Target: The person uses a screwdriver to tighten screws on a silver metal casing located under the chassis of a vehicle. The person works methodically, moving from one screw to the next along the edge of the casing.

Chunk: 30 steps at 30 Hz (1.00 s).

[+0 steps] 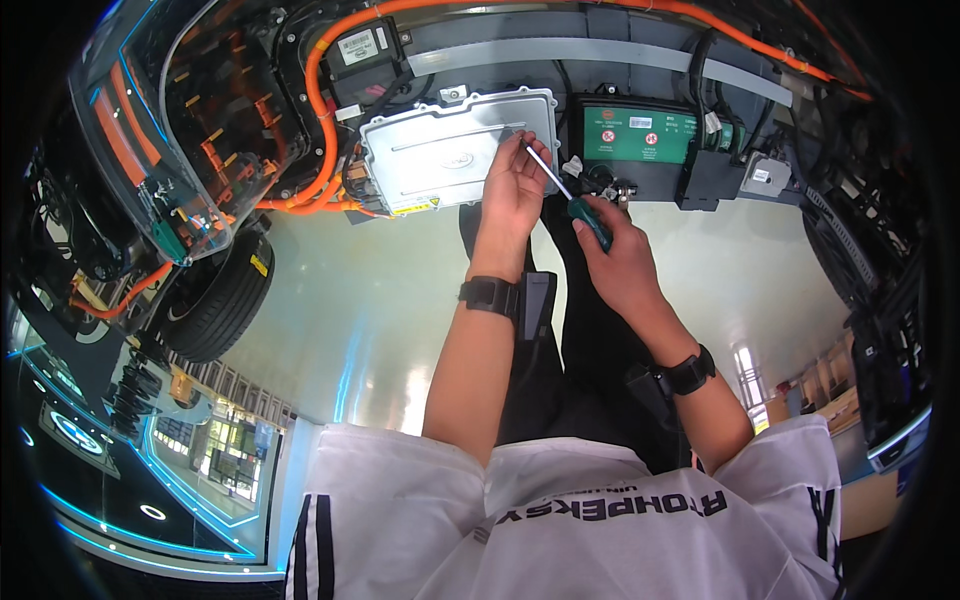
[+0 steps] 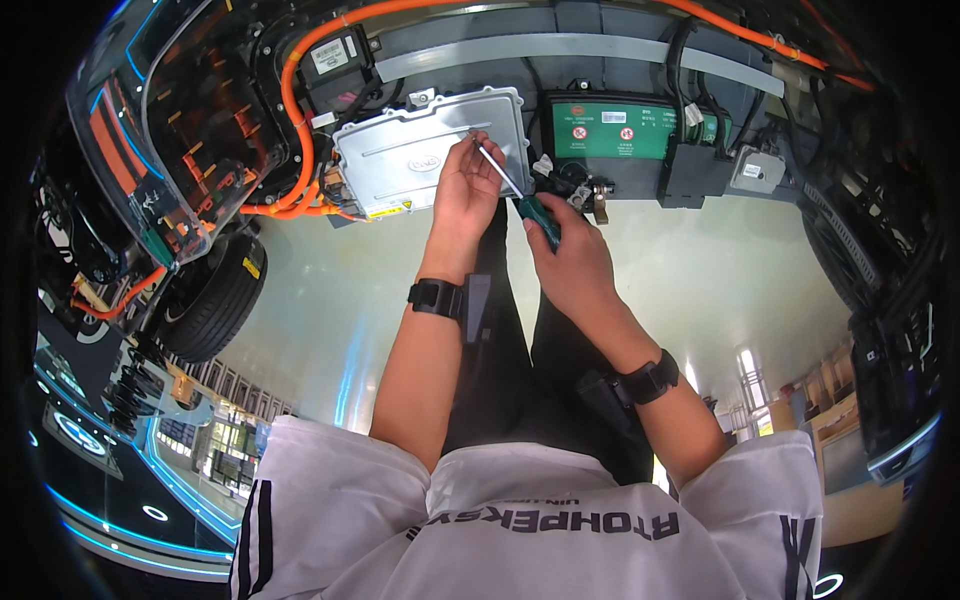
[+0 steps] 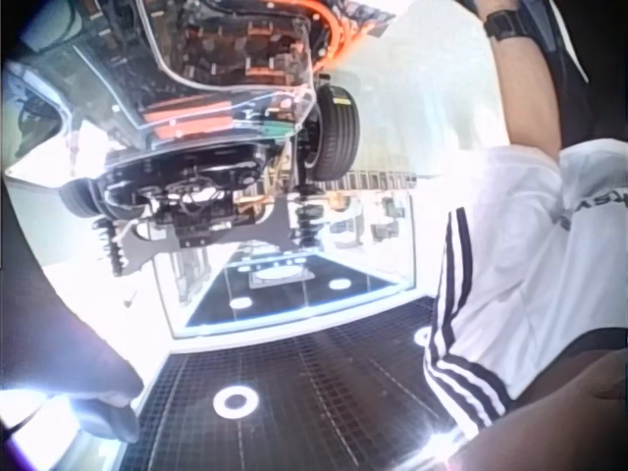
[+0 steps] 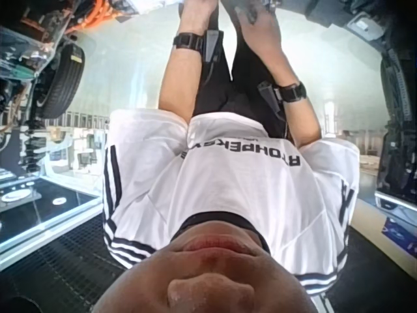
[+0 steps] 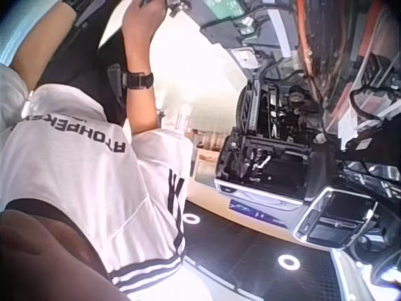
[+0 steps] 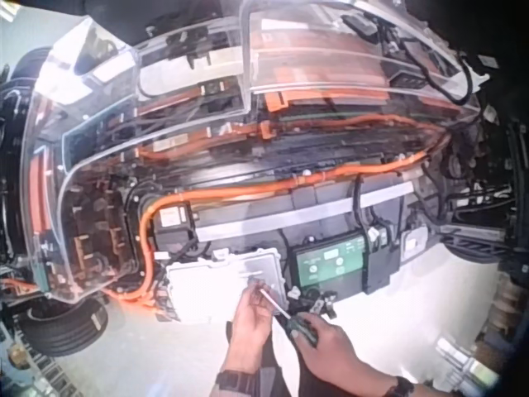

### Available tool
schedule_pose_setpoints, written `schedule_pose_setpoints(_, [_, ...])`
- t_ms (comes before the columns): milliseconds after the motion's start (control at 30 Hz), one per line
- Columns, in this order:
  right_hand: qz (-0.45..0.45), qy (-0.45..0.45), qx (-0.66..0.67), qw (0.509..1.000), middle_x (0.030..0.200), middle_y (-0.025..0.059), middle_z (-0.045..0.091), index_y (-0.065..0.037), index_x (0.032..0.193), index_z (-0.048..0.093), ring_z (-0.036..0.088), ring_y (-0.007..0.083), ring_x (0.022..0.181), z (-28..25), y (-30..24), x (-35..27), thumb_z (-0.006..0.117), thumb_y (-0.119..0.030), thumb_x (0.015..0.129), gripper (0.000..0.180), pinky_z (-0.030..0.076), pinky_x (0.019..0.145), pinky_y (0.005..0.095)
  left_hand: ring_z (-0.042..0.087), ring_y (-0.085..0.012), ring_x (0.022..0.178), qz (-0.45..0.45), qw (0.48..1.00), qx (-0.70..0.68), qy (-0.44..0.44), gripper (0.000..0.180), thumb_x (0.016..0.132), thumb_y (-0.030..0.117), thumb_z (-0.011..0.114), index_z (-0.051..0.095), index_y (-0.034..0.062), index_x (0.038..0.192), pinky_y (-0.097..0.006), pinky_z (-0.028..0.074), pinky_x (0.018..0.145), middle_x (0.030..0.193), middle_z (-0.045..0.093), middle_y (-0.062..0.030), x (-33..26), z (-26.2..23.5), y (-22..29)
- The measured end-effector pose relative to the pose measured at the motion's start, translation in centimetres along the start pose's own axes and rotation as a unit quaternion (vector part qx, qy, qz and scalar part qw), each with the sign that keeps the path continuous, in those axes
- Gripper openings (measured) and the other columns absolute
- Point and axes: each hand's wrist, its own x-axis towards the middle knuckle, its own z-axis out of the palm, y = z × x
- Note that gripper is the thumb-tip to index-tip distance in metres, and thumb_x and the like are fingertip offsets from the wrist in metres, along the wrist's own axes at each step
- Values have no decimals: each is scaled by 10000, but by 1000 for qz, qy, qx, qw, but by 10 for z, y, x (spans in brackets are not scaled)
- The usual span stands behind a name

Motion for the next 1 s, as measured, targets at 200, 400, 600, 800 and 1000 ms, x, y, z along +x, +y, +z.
schedule_pose_setpoints(200, [-82, 67, -107, 989, 947, 195, 629, 10, 1070, 555, 613, 387, 865, 10, 5, 30, 601, -146, 841, 281, 485, 749, 441, 611, -214, 944, -43, 998, 38, -11, 175, 949, 116, 513, 550, -39, 1022, -324, 525, 886, 1024, 618, -130, 49, 3, -1])
schedule_pose_setpoints(400, [-70, 67, -121, 988, 988, 208, 626, 10, 1070, 563, 607, 392, 904, 18, 5, 64, 603, -160, 836, 292, 482, 786, 453, 626, -235, 950, -58, 998, -17, -5, 193, 955, 113, 503, 534, -52, 1050, -330, 535, 882, 1008, 627, -142, 92, 0, -10])
schedule_pose_setpoints(600, [-3, 39, -132, 990, 1008, 207, 631, -1, 1088, 574, 616, 390, 909, 19, 2, 83, 601, -198, 827, 328, 485, 796, 453, 633, -253, 946, -47, 998, -23, 36, 175, 958, 102, 491, 528, -55, 1026, -340, 556, 857, 1000, 624, -173, 108, 2, -10])
schedule_pose_setpoints(800, [14, 30, -125, 992, 982, 226, 645, 15, 1082, 594, 630, 390, 901, 16, -3, 91, 613, -201, 805, 351, 497, 790, 439, 641, -265, 925, -45, 998, -33, 39, 179, 962, 88, 468, 499, -69, 1042, -342, 565, 847, 1010, 618, -190, 112, 2, -10])
schedule_pose_setpoints(1000, [-5, 22, -135, 991, 944, 245, 648, 43, 1049, 618, 640, 389, 881, 7, -7, 105, 628, -202, 789, 358, 509, 773, 417, 639, -294, 925, -53, 992, -60, 103, 175, 960, 63, 438, 467, -88, 1043, -362, 574, 842, 1022, 605, -219, 115, 14, -8])
